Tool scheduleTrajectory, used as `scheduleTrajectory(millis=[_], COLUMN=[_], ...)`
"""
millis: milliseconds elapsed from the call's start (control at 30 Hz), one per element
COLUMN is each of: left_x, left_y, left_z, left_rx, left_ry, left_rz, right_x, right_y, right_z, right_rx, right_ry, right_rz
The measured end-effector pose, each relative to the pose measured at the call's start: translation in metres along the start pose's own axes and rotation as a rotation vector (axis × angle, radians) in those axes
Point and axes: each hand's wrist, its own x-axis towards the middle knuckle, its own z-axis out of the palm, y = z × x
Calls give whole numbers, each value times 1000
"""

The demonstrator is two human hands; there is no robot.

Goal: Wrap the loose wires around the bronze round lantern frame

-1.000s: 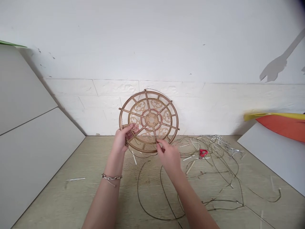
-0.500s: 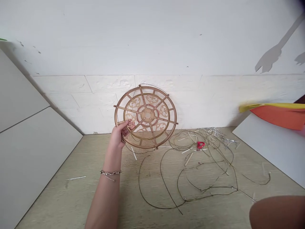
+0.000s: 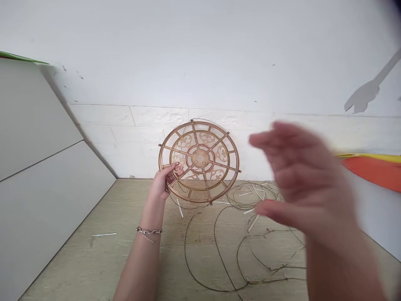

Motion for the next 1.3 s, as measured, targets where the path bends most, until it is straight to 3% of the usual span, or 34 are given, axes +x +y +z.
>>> scheduleTrajectory(millis=[33,167,267,333,567,833,1000,1167,1300], left_x=[0,-1,0,0,-3,-4,-7,-12,-13], left_y=[0,0,-2,-3,-1,-1,4,9,6], left_z=[0,2,1,0,1,4,9,14,16], left_rx=[-4,-3,21,40,48,29,16,32,57], left_ry=[-2,-5,-10,-22,-5,34,68,122,109], left_rz=[-7,-16,-7,-3,11,22,44,16,27], right_x=[5,2,-7,-9,2,-8,-10,-8,-9], right_y=[10,80,124,137,125,134,132,128,130], right_z=[3,27,43,48,42,55,61,57,55], right_rx=[-48,-314,-433,-488,-652,-919,-1004,-1060,-918], right_ry=[-80,-176,-236,-259,-347,-403,-272,-444,-393], right_rz=[-22,220,181,139,-38,-28,11,-137,90])
